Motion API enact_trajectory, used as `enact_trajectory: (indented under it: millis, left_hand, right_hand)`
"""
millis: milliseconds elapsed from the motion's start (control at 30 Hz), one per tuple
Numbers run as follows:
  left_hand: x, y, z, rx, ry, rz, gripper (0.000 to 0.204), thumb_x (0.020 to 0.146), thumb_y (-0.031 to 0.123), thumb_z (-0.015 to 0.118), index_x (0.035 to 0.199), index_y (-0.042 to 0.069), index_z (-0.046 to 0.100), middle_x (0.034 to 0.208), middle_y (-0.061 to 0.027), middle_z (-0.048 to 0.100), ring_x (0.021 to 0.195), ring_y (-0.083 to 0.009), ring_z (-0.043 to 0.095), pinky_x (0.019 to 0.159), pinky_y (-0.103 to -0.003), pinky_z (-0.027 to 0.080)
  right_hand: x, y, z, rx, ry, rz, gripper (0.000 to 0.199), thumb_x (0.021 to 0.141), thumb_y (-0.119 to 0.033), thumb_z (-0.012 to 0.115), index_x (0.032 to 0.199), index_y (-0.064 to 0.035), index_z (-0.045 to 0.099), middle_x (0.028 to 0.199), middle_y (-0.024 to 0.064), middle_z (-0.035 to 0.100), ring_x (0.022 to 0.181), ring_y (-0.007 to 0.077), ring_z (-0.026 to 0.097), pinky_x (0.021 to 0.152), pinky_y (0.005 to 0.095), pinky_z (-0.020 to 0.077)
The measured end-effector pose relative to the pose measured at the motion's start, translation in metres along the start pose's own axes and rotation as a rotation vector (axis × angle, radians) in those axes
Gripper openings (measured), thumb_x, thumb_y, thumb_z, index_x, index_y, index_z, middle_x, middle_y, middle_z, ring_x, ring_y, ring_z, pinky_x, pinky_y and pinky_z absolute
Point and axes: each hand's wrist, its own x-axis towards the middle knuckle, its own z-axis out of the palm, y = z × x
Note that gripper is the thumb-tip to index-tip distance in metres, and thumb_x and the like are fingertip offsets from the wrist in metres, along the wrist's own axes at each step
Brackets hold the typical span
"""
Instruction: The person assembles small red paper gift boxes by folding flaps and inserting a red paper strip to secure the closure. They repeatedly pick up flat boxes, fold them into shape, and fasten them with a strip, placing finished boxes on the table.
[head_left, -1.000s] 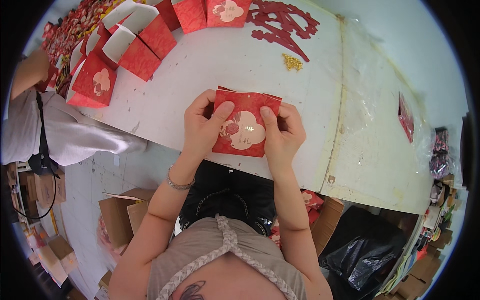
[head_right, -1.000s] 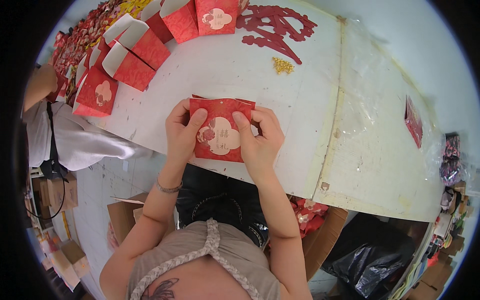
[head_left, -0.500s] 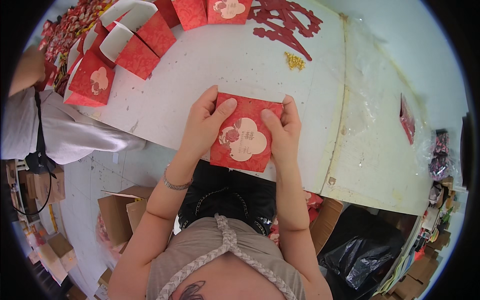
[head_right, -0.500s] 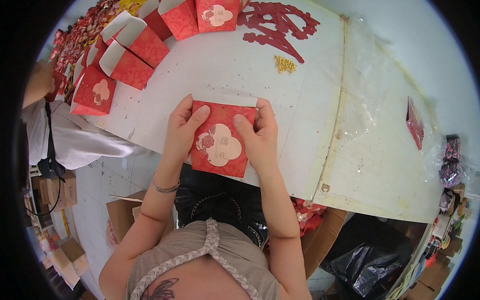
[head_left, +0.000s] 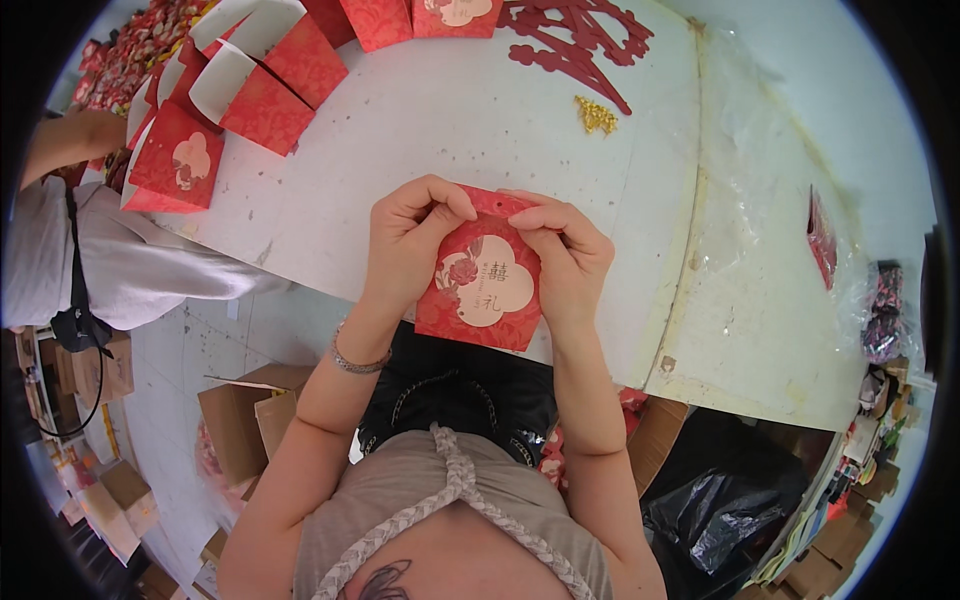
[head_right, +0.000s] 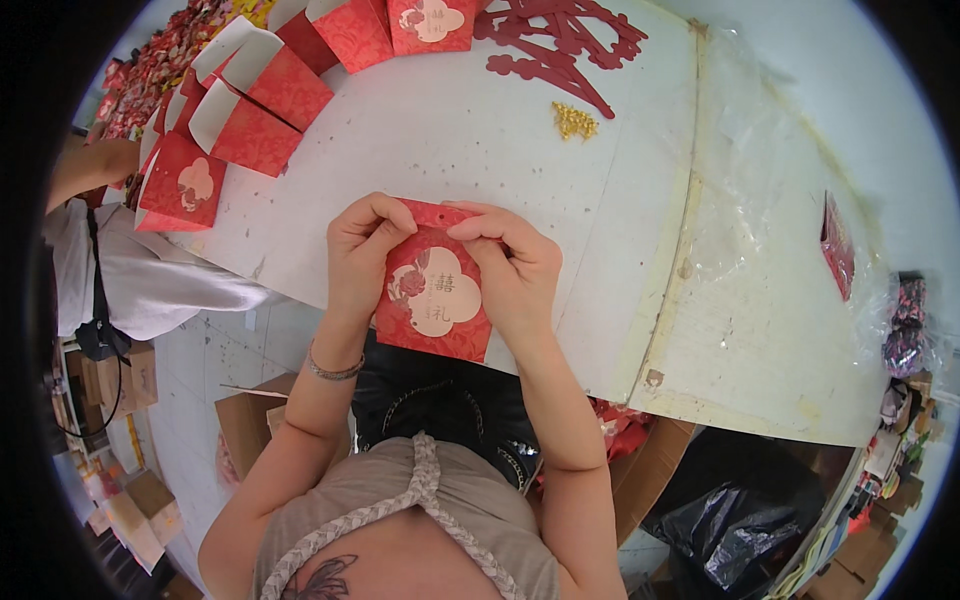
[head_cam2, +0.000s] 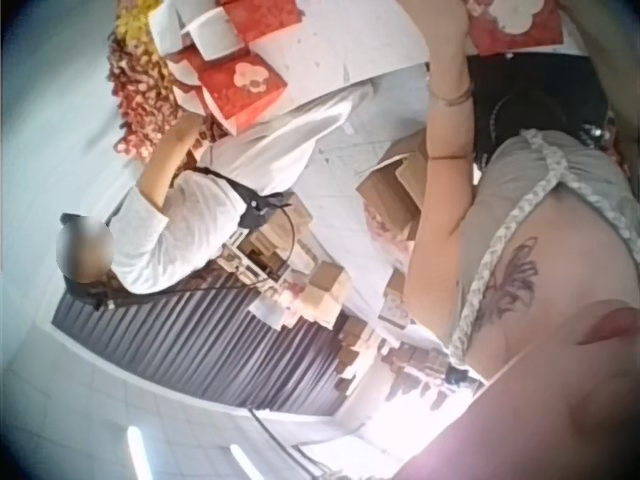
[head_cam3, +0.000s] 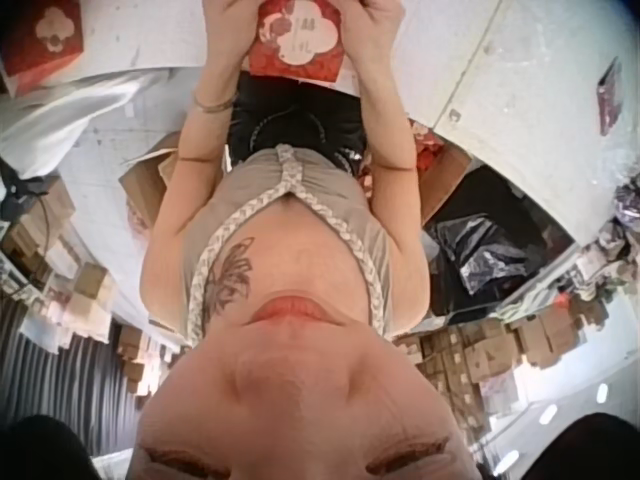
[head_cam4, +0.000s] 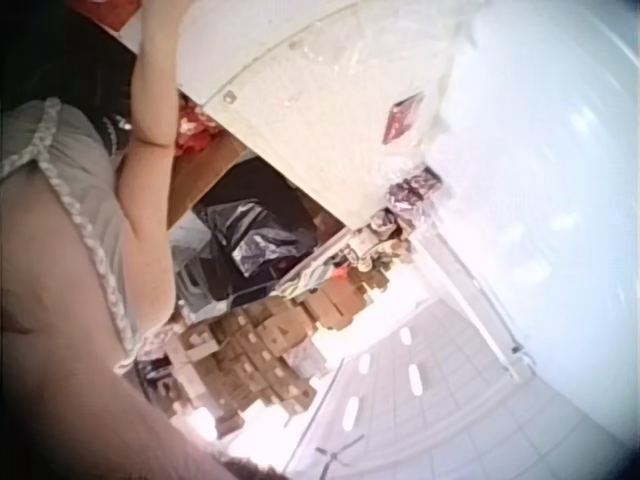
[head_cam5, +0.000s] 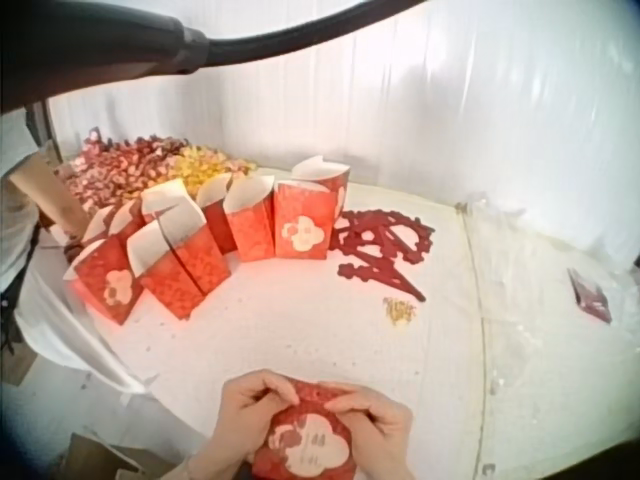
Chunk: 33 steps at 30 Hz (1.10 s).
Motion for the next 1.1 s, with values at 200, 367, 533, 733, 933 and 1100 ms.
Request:
enact_trajectory:
  millis: [200,367,533,733,933,1100]
  left_hand:
    - [-0.004,0.016,0.01,0.055,0.101,-0.119,0.016,0.091,0.015,0.059,0.086,0.0,0.06,0.075,0.0,0.059,0.069,-0.0045,0.051,0.064,-0.019,0.043]
    - [-0.008,0.015,0.002,0.227,0.102,-0.032,0.017,0.091,0.016,0.06,0.09,-0.001,0.061,0.075,0.0006,0.059,0.068,-0.0038,0.051,0.063,-0.018,0.043]
    - [-0.009,0.021,-0.016,0.237,0.042,0.099,0.013,0.091,0.011,0.06,0.092,-0.001,0.063,0.077,0.0014,0.061,0.071,-0.0036,0.053,0.063,-0.017,0.044]
    - [-0.011,0.019,0.021,0.519,-0.122,0.376,0.049,0.085,0.012,0.063,0.129,-0.001,0.046,0.129,-0.0167,0.047,0.116,-0.0281,0.046,0.1,-0.036,0.037]
    - [0.016,0.02,0.011,0.193,0.172,0.098,0.028,0.09,0.012,0.059,0.115,-0.001,0.054,0.112,-0.009,0.058,0.095,-0.0122,0.055,0.084,-0.026,0.046]
    - [0.035,0.015,-0.003,0.253,0.194,0.026,0.017,0.089,0.01,0.06,0.102,-0.001,0.058,0.099,-0.0046,0.061,0.086,-0.009,0.054,0.077,-0.022,0.045]
  right_hand:
    - [-0.003,0.006,-0.006,-0.03,-0.072,-0.173,0.016,0.08,0.011,0.051,0.079,0.0018,0.064,0.098,0.0149,0.067,0.082,0.0124,0.06,0.07,0.0219,0.0472]
    - [-0.001,0.004,0.001,0.08,-0.053,-0.153,0.014,0.085,0.004,0.051,0.082,0.0002,0.064,0.097,0.0163,0.067,0.081,0.0157,0.063,0.069,0.0241,0.0484]
    - [-0.016,-0.027,-0.002,-0.396,-0.151,0.06,0.014,0.09,-0.009,0.056,0.093,0.0008,0.066,0.086,0.0144,0.067,0.075,0.0141,0.062,0.067,0.0259,0.0491]
    - [-0.008,0.001,0.015,-0.859,0.117,-0.632,0.031,0.079,-0.006,0.064,0.108,0.0039,0.06,0.097,0.018,0.064,0.085,0.0316,0.064,0.069,0.0311,0.053]
    - [0.024,-0.009,0.002,-0.525,-0.452,-0.361,0.025,0.074,-0.002,0.059,0.099,0.0024,0.063,0.098,0.0123,0.065,0.091,0.0254,0.064,0.079,0.0317,0.0505]
    - [0.183,0.019,-0.055,-0.982,0.003,-0.195,0.019,0.084,-0.017,0.057,0.097,-0.0088,0.069,0.089,0.0074,0.069,0.073,0.0192,0.065,0.068,0.0328,0.0506]
